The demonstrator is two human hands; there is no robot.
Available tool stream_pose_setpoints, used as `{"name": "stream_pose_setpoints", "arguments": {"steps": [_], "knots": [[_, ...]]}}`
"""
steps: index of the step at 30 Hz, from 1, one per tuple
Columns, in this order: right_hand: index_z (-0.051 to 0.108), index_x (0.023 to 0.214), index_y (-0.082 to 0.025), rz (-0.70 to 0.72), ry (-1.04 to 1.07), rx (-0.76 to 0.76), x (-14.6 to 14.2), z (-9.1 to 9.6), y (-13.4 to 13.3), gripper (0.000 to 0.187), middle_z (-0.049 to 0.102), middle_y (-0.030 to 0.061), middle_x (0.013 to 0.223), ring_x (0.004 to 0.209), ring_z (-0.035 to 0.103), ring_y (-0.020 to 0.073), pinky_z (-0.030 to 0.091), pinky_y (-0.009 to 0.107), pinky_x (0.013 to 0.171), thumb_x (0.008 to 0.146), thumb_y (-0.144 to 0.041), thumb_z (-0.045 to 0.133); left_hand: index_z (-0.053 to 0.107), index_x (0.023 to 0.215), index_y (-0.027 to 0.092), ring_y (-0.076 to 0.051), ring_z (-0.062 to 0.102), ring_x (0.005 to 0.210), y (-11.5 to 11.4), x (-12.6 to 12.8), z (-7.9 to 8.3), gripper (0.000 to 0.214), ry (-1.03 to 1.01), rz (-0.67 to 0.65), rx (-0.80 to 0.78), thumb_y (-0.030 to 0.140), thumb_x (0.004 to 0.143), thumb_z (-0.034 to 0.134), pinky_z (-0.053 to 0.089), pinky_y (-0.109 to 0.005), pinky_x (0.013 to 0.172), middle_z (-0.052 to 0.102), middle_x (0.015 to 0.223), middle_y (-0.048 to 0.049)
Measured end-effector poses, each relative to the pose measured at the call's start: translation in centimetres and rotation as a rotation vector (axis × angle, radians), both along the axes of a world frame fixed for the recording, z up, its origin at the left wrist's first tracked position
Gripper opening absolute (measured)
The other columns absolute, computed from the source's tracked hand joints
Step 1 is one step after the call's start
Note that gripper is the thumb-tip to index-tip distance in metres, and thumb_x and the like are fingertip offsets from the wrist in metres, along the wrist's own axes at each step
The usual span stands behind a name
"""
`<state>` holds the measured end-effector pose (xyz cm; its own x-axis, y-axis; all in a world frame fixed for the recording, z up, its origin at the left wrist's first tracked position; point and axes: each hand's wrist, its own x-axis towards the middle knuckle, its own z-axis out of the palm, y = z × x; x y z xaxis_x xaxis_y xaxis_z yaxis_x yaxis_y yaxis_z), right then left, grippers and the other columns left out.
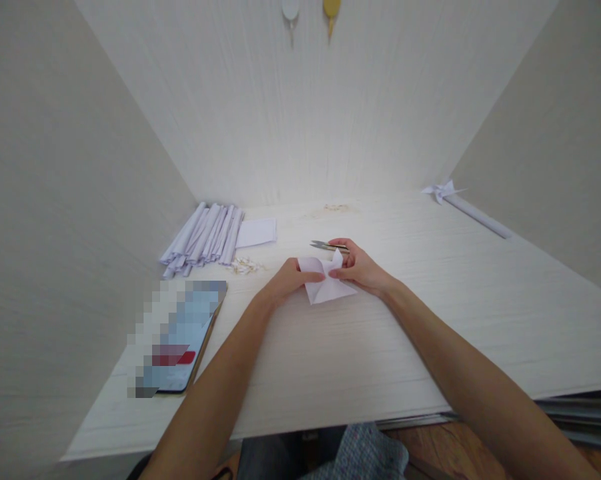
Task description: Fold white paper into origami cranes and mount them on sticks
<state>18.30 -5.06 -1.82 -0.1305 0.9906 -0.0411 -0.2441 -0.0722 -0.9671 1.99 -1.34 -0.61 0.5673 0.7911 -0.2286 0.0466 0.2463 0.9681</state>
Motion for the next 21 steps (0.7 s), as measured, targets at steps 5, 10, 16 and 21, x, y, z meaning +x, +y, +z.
{"name": "stream_pose_setpoints", "arguments": {"steps": [5,10,16,21], "knots": [[0.039,0.103,-0.024,-0.004,-0.024,0.026,0.0,0.0,0.0,0.065,0.064,-0.0050,0.062,0.049,0.058,0.0113,0.045,0.022,0.046,0.049,-0.008,0.072,0.066,0.063,0.012,-0.012,0.054,0.055,0.1,0.1,-0.4,0.015,0.034,0.033,0.054,0.015,0.049,0.068,0.040,-0.024,0.055,0.065,0.061,-0.0023],[0.041,0.101,-0.024,-0.035,-0.029,0.037,-0.2,0.0,0.1,0.063,0.063,-0.0050,0.063,0.051,0.058,0.0113,0.044,0.022,0.047,0.049,-0.009,0.072,0.066,0.064,0.012,-0.014,0.056,0.058,0.2,0.2,-0.8,0.016,0.016,0.027,0.071,0.019,0.050,0.069,0.041,-0.026,0.058,0.064,0.061,-0.0026],[0.053,0.087,-0.026,-0.302,0.072,0.160,-0.5,-0.3,0.4,0.031,0.061,-0.0013,0.090,0.078,0.061,0.0125,0.046,0.028,0.071,0.060,-0.017,0.065,0.065,0.063,0.013,-0.014,0.056,0.059,0.4,0.8,-1.8,0.017,-0.094,0.365,0.106,0.021,0.049,0.069,0.042,-0.026,0.060,0.065,0.064,-0.0022],[0.062,0.064,-0.020,-0.276,-0.019,0.298,-0.7,-0.9,0.3,0.012,0.053,0.0037,0.115,0.098,0.057,0.0186,0.041,0.035,0.086,0.057,-0.011,0.064,0.065,0.064,0.012,-0.014,0.056,0.061,0.3,1.3,-1.8,0.019,-0.188,0.541,0.058,0.021,0.047,0.070,0.043,-0.026,0.060,0.065,0.064,-0.0024]]}}
